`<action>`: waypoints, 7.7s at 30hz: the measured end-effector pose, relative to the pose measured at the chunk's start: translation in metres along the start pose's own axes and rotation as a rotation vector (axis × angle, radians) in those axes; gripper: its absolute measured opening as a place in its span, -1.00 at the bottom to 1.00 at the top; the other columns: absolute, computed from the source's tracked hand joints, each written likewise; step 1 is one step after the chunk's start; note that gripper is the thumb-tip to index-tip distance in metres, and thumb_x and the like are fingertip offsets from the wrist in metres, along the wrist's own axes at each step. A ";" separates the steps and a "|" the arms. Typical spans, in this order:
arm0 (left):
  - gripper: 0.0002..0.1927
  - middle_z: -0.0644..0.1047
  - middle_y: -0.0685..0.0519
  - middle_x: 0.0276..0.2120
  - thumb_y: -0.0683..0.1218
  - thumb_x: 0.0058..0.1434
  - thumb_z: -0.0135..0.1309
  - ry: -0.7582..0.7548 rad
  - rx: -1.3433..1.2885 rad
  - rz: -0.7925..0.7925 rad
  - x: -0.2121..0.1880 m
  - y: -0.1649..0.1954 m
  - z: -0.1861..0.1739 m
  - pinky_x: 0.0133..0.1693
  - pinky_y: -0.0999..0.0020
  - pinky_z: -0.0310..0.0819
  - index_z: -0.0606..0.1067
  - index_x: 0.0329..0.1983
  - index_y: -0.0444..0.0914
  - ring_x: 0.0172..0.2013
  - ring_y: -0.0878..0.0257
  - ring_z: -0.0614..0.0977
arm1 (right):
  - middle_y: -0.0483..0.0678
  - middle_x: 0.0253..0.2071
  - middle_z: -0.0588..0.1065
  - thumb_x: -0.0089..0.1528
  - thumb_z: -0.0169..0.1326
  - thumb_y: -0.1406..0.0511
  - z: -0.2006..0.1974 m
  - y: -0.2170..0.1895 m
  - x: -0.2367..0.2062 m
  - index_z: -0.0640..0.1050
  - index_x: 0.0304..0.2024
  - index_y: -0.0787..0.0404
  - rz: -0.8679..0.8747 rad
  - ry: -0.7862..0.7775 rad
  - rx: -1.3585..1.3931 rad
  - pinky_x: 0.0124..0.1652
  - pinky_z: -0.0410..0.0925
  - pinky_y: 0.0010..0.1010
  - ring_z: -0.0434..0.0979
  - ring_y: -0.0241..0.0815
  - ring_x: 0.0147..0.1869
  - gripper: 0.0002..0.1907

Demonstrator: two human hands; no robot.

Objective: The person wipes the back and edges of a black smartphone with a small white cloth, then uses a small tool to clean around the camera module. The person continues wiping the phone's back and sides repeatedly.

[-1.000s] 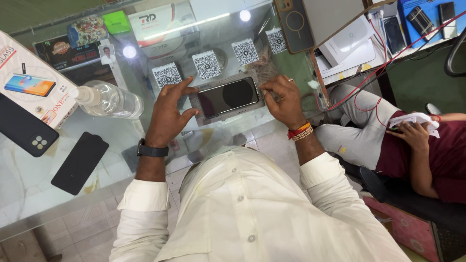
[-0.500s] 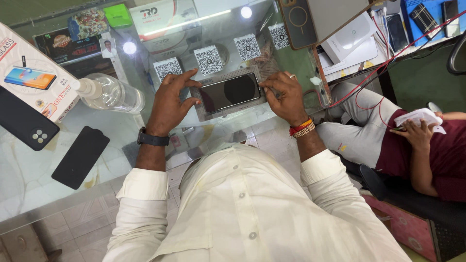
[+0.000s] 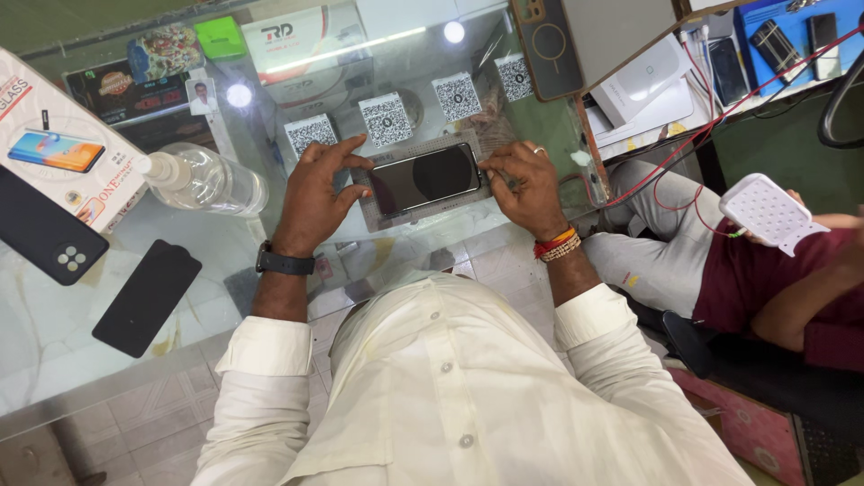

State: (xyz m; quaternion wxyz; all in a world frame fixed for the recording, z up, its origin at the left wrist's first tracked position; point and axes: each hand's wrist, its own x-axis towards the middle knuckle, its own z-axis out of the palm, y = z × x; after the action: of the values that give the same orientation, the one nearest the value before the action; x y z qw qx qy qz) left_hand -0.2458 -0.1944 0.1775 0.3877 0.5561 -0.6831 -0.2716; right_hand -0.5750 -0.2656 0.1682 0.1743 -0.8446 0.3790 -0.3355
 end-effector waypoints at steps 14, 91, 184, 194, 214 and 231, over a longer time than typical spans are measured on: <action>-0.29 0.69 0.19 -0.08 -0.19 0.05 0.35 0.031 0.019 -0.013 0.000 0.005 -0.004 0.07 0.22 0.37 0.44 0.32 -0.17 -0.06 0.11 0.48 | -0.09 -0.15 0.58 0.17 0.17 0.43 0.001 -0.003 0.002 0.68 -0.18 0.15 -0.005 -0.002 -0.007 -0.02 0.29 -0.26 0.54 -0.14 -0.03 -0.81; -0.06 0.56 -0.10 0.19 0.48 0.25 0.06 0.487 0.307 0.184 -0.108 0.134 0.130 0.18 0.08 0.36 0.35 0.40 -0.31 0.16 -0.03 0.52 | -0.01 -0.35 0.62 0.20 0.31 0.42 -0.048 0.099 -0.218 0.65 -0.26 0.32 0.408 -0.102 0.497 -0.29 0.43 -0.44 0.57 -0.28 -0.33 -0.90; -0.93 0.62 -0.02 -0.39 -0.25 0.15 0.23 0.087 -0.291 -0.032 -0.099 0.186 0.239 -0.32 0.35 0.52 0.56 -0.32 -0.33 -0.38 0.18 0.66 | -0.05 -0.19 0.61 0.28 0.18 0.45 -0.117 0.017 -0.151 0.63 -0.05 0.26 0.083 -0.420 0.878 -0.15 0.44 -0.47 0.60 -0.28 -0.15 -0.82; -0.94 0.63 0.01 -0.39 -0.26 0.16 0.20 0.064 -0.324 -0.139 -0.069 0.174 0.234 -0.35 0.40 0.52 0.59 -0.29 -0.33 -0.40 0.26 0.67 | -0.07 -0.21 0.58 0.26 0.21 0.44 -0.109 0.026 -0.124 0.64 -0.05 0.25 0.112 -0.373 0.853 -0.17 0.43 -0.49 0.58 -0.30 -0.18 -0.81; -0.93 0.64 0.01 -0.33 -0.22 0.20 0.24 0.290 -0.292 -0.146 -0.096 0.141 0.171 -0.32 0.38 0.54 0.59 -0.27 -0.30 -0.35 0.26 0.66 | 0.02 -0.14 0.61 0.35 0.05 0.52 -0.076 0.008 -0.114 0.55 -0.04 0.35 0.419 -0.193 0.948 -0.04 0.45 -0.46 0.60 -0.26 -0.05 -0.85; -0.45 0.61 -0.09 -0.01 -0.22 0.07 0.39 0.398 0.042 -0.066 -0.106 0.052 0.090 -0.04 0.25 0.56 0.49 0.14 -0.32 -0.03 0.07 0.62 | -0.11 -0.18 0.61 0.32 0.19 0.40 -0.047 0.058 -0.058 0.61 -0.05 0.34 0.454 -0.004 0.614 -0.16 0.44 -0.60 0.58 -0.42 -0.15 -0.83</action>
State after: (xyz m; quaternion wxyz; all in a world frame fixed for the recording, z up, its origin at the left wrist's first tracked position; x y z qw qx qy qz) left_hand -0.3405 -0.0847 0.1453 0.4942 0.6291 -0.5798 -0.1544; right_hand -0.6663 -0.2616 0.1453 0.4900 -0.6483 0.4381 -0.3844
